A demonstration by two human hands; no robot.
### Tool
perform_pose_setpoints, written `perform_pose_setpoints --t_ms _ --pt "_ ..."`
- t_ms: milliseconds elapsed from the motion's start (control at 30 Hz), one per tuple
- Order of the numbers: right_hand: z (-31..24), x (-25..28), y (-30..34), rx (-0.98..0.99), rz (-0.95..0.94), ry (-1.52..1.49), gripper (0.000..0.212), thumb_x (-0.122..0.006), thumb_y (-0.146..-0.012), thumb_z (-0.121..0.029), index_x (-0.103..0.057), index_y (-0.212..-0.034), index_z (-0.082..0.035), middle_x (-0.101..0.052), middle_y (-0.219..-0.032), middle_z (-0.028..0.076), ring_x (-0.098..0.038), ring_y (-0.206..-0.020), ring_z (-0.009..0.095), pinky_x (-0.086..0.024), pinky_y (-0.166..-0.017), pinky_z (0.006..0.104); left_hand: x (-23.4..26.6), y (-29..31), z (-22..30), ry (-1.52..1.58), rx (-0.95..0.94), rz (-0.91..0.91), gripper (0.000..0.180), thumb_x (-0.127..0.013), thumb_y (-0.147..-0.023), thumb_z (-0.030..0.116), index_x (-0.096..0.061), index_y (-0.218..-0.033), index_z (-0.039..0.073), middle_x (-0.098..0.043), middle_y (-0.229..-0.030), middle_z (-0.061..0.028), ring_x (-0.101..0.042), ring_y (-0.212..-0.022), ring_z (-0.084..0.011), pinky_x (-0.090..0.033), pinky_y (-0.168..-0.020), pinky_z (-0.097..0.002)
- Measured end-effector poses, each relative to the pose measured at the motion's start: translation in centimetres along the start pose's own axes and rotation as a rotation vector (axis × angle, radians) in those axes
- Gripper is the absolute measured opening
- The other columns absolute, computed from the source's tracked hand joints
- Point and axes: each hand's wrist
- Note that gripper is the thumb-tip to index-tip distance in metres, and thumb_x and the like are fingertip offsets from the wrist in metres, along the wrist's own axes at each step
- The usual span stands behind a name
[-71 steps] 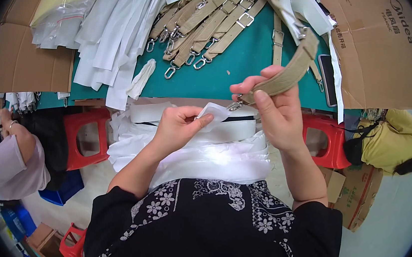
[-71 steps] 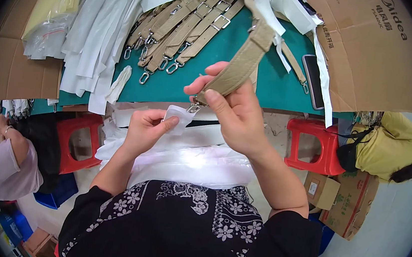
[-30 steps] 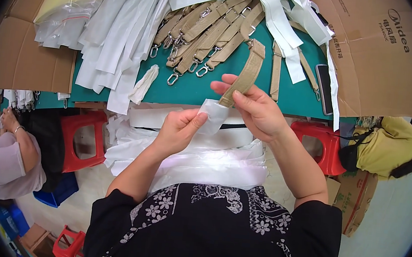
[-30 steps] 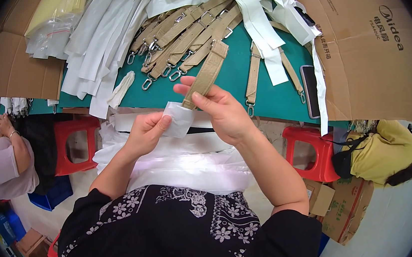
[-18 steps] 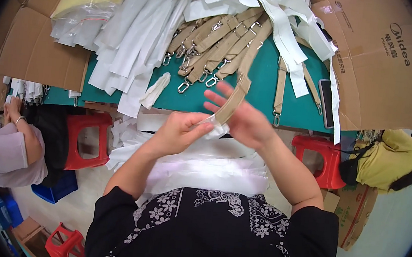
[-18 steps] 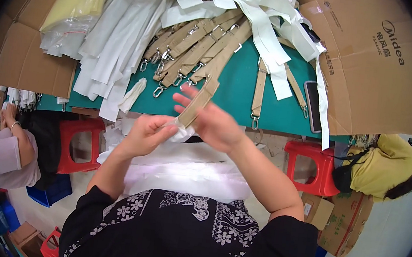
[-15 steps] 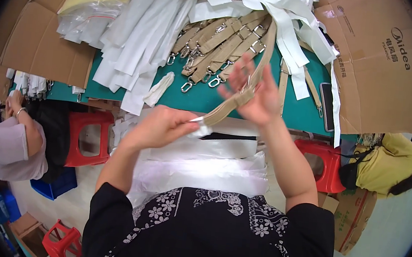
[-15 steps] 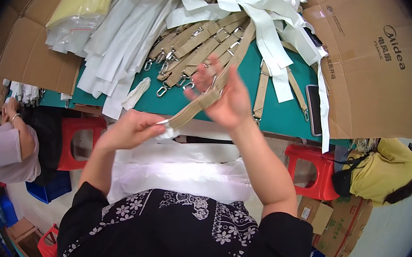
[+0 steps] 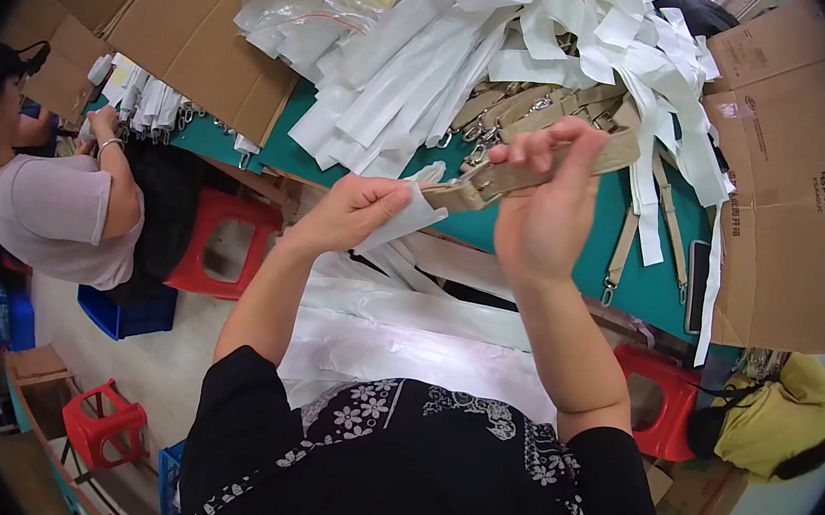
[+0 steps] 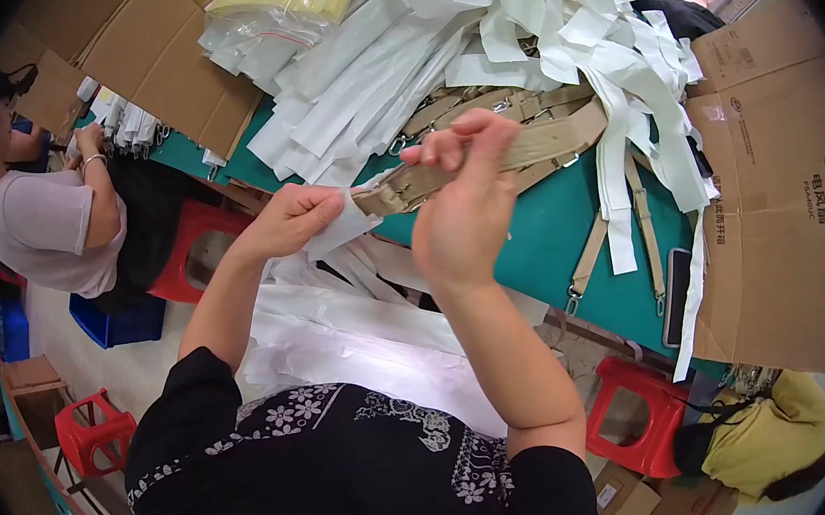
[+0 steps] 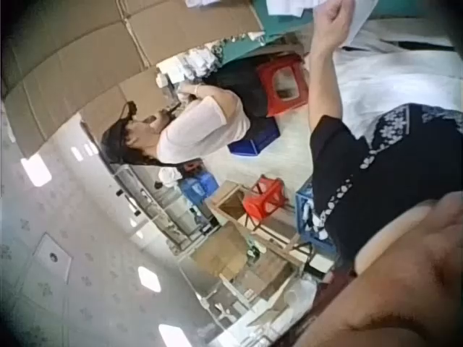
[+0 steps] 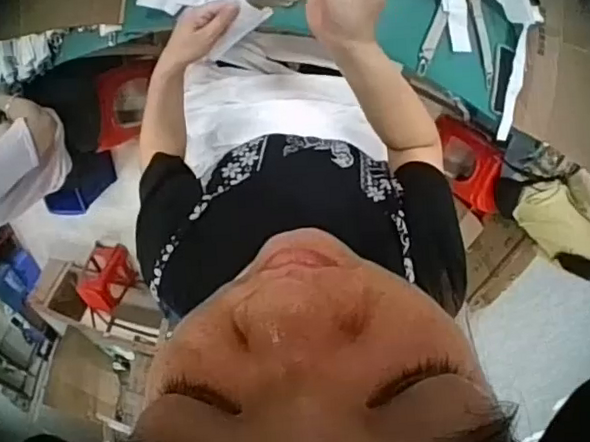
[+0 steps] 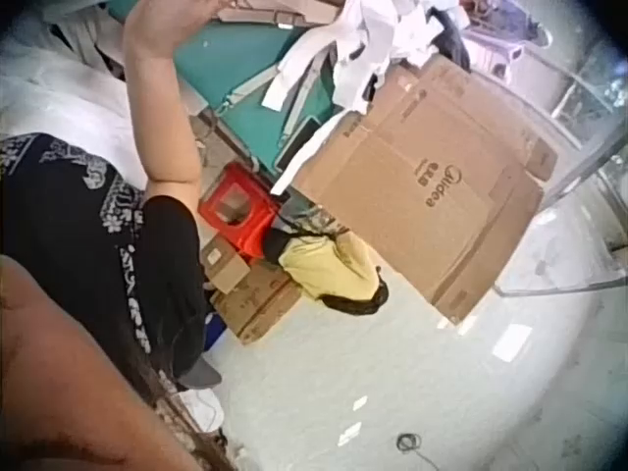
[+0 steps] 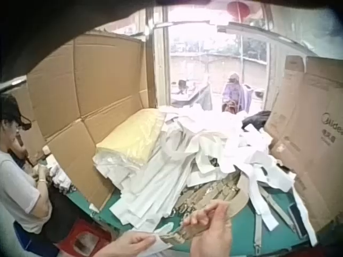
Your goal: Wrapping beige industrial straps with metal buckles into white protective packaging paper.
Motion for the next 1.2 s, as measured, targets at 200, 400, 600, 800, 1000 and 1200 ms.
perform_pose_setpoints --t_ms 200,400,600,800,1000,1200 --pt "0.3 1.6 -1.7 -0.202 0.096 -0.115 0.03 -0.035 -0.094 -0.04 -0.043 -0.09 -0.01 -0.032 -0.067 -0.001 -0.037 -0.065 0.013 -0.039 -0.063 0.0291 0.1 -0.4 -0.2 0.012 -0.037 -0.04 0.03 -0.043 -0.094 0.023 -0.058 -0.111 0.004 -0.06 -0.086 0.003 -0.047 -0.075 -0.004 -0.041 -0.071 -0.0198" --pt "1.6 3.3 -2.0 -0.357 0.338 -0.103 0.029 -0.036 -0.094 -0.037 -0.042 -0.088 -0.009 -0.031 -0.065 0.0 -0.034 -0.061 0.014 -0.036 -0.057 0.0302 -0.8 -1.0 -0.9 -0.018 -0.138 -0.059 0.03 -0.043 -0.093 0.022 -0.058 -0.113 0.006 -0.054 -0.075 0.004 -0.041 -0.066 -0.0024 -0.036 -0.06 -0.0184" --pt "1.7 3.0 -2.2 -0.061 0.275 0.046 0.032 -0.038 -0.093 -0.039 -0.043 -0.085 -0.008 -0.03 -0.064 -0.002 -0.034 -0.06 0.011 -0.035 -0.055 0.0267 -0.2 -1.4 1.5 -0.28 0.005 -0.06 0.029 -0.043 -0.093 0.019 -0.058 -0.111 0.002 -0.062 -0.089 0.0015 -0.049 -0.075 -0.0039 -0.041 -0.07 -0.019" --pt "0.6 2.5 -2.3 0.072 0.164 0.086 0.035 -0.038 -0.093 -0.04 -0.045 -0.082 -0.007 -0.031 -0.065 -0.002 -0.034 -0.06 0.011 -0.036 -0.056 0.0263 -0.4 -1.9 1.3 -0.302 -0.128 0.064 0.027 -0.044 -0.093 0.02 -0.059 -0.111 0.007 -0.059 -0.071 0.0029 -0.049 -0.063 -0.0033 -0.041 -0.059 -0.0194" --pt "0.8 2.7 -2.0 -0.052 0.176 0.049 0.035 -0.038 -0.093 -0.04 -0.045 -0.082 -0.007 -0.031 -0.065 -0.002 -0.034 -0.061 0.011 -0.035 -0.054 0.0265 -1.2 -2.6 2.3 -0.41 -0.259 0.136 0.028 -0.045 -0.092 0.02 -0.058 -0.114 0.009 -0.056 -0.066 0.002 -0.046 -0.057 -0.0036 -0.038 -0.052 -0.0181" --pt "-0.1 4.7 -4.1 -0.056 0.241 0.08 0.033 -0.039 -0.093 -0.039 -0.045 -0.085 -0.008 -0.031 -0.066 -0.001 -0.034 -0.062 0.012 -0.036 -0.055 0.0273 -0.4 -3.0 -1.0 0.047 0.181 -0.159 0.03 -0.06 -0.083 0.009 -0.058 -0.112 0.004 -0.058 -0.081 0.0015 -0.05 -0.066 -0.0039 -0.04 -0.057 -0.0175"
Point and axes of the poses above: each hand's wrist, its own y-axis away from the middle knuckle, its own x-axis out of the back of the hand, z = x × y
